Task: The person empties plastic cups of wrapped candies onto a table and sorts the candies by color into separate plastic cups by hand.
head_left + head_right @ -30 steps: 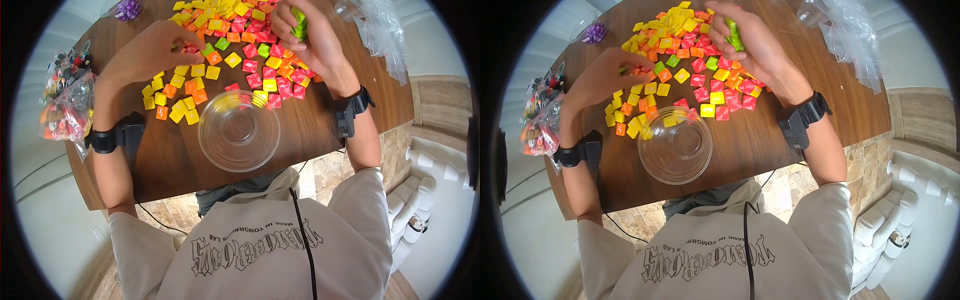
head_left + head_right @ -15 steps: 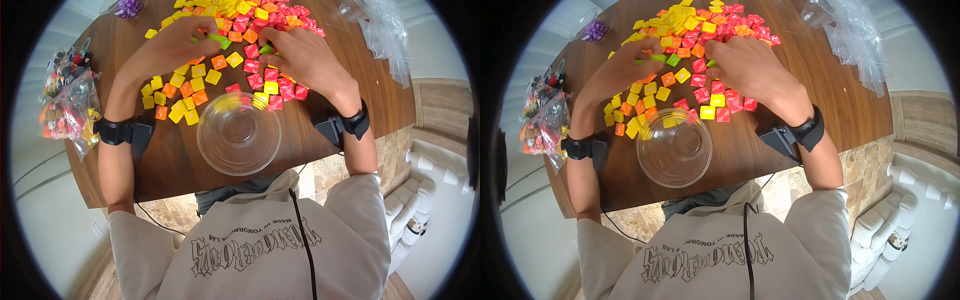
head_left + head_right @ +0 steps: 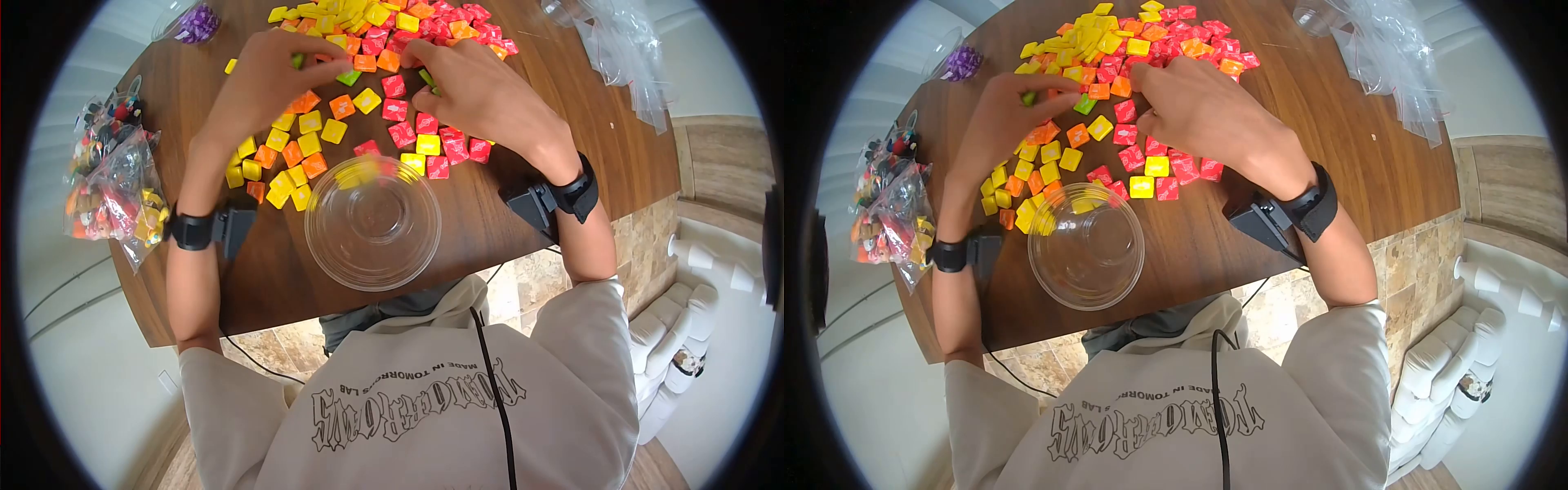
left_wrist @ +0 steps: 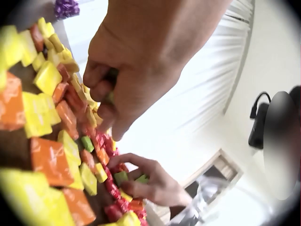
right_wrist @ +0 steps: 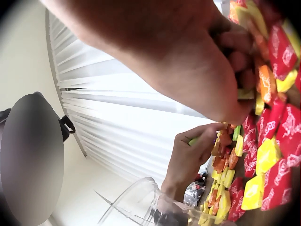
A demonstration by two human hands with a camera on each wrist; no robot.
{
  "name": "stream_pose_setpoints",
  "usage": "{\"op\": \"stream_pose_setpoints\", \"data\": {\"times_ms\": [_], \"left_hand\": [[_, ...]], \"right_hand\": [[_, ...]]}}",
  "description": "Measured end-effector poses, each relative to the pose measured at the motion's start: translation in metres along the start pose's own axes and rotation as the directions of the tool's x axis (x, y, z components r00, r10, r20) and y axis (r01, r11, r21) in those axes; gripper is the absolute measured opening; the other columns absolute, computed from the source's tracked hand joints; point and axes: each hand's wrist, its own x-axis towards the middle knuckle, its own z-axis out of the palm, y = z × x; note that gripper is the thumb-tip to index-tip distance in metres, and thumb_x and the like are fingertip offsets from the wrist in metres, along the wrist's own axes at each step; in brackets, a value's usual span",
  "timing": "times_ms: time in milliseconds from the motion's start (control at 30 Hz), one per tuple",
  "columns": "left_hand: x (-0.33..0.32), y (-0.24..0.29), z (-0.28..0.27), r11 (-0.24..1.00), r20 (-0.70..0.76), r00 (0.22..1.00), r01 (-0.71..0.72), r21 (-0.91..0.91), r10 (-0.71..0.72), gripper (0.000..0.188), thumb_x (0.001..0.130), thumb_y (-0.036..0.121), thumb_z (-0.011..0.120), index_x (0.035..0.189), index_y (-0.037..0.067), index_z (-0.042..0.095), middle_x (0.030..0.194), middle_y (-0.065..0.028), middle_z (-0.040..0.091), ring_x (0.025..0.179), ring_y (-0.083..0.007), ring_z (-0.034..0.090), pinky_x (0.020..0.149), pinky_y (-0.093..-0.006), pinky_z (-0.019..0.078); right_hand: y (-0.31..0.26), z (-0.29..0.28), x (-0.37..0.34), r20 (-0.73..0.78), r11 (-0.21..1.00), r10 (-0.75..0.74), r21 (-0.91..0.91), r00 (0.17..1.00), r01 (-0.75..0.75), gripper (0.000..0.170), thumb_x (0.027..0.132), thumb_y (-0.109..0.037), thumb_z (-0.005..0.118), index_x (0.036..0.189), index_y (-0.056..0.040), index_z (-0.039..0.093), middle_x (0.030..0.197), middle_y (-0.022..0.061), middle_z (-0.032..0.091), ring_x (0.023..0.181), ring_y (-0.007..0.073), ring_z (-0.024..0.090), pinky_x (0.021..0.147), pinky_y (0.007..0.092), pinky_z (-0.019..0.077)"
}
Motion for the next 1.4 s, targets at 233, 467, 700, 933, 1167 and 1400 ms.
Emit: {"op": "stream_pose_setpoints", "data": {"times_ms": [233, 467, 700, 933, 1167, 1400], "left_hand": [[0.001, -0.018, 0.037, 0.929, -0.234, 0.912, -0.28, 0.241, 0.336, 0.031, 0.091, 0.038, 0.075, 0.109, 0.014, 0.078, 0.088, -0.0119, 0.073, 0.08, -0.0324, 0.069, 0.078, -0.0459, 0.0539], [-0.06, 0.044, -0.057, 0.962, 0.022, 0.981, -0.183, -0.2, 0.192, 0.021, 0.079, 0.014, 0.075, 0.096, 0.003, 0.069, 0.078, -0.0087, 0.067, 0.071, -0.0297, 0.062, 0.067, -0.0361, 0.0475], [-0.093, 0.065, -0.076, 0.871, 0.284, 0.825, -0.442, -0.212, 0.488, 0.02, 0.07, 0.01, 0.073, 0.086, 0.004, 0.064, 0.075, -0.0075, 0.063, 0.071, -0.0304, 0.063, 0.063, -0.0363, 0.0458], [-0.105, 0.082, -0.068, 0.898, 0.304, 0.849, -0.437, -0.052, 0.432, 0.019, 0.073, 0.012, 0.074, 0.084, 0.005, 0.06, 0.083, -0.0087, 0.063, 0.074, -0.0318, 0.064, 0.065, -0.0426, 0.0484], [-0.109, 0.083, -0.023, 0.868, 0.284, 0.84, -0.494, 0.048, 0.462, 0.014, 0.08, 0.008, 0.072, 0.092, 0.004, 0.065, 0.095, -0.0079, 0.066, 0.093, -0.0281, 0.067, 0.079, -0.041, 0.0544], [-0.1, 0.1, -0.015, 0.813, 0.375, 0.801, -0.555, 0.175, 0.466, 0.014, 0.081, 0.011, 0.073, 0.091, 0.003, 0.065, 0.098, -0.007, 0.067, 0.094, -0.0288, 0.068, 0.077, -0.0415, 0.0557]], "right_hand": [[-0.031, -0.04, 0.01, 0.136, 0.753, 0.124, 0.632, 0.983, -0.183, 0.021, 0.09, -0.019, 0.068, 0.098, 0.0001, 0.073, 0.091, 0.0168, 0.073, 0.081, 0.03, 0.071, 0.073, 0.0371, 0.0546], [-0.096, -0.026, -0.021, 0.069, 0.664, -0.315, 0.729, 0.947, 0.168, 0.012, 0.089, -0.012, 0.073, 0.095, -0.0022, 0.07, 0.087, 0.0054, 0.07, 0.077, 0.0177, 0.068, 0.068, 0.0295, 0.0501], [-0.099, -0.017, -0.023, 0.038, 0.616, -0.209, 0.781, 0.977, 0.102, 0.01, 0.092, -0.01, 0.063, 0.092, -0.0008, 0.068, 0.083, 0.0114, 0.071, 0.077, 0.0298, 0.07, 0.07, 0.0403, 0.0525], [-0.092, -0.011, -0.02, -0.029, 0.376, -0.045, 0.926, 0.999, 0.044, 0.017, 0.091, 0.0, 0.054, 0.1, 0.0017, 0.069, 0.092, 0.011, 0.073, 0.082, 0.0162, 0.07, 0.071, 0.0325, 0.053], [-0.038, -0.018, 0.01, -0.126, 0.408, 0.232, 0.913, 0.965, 0.021, 0.018, 0.093, -0.005, 0.057, 0.104, -0.002, 0.072, 0.093, 0.0087, 0.074, 0.089, 0.0177, 0.069, 0.078, 0.0326, 0.0557], [0.002, -0.021, 0.017, -0.418, 0.874, 0.281, 0.483, 0.864, -0.05, 0.021, 0.105, -0.006, 0.048, 0.092, -0.0025, 0.064, 0.08, 0.0, 0.065, 0.065, 0.0063, 0.05, 0.054, 0.022, 0.041]]}}
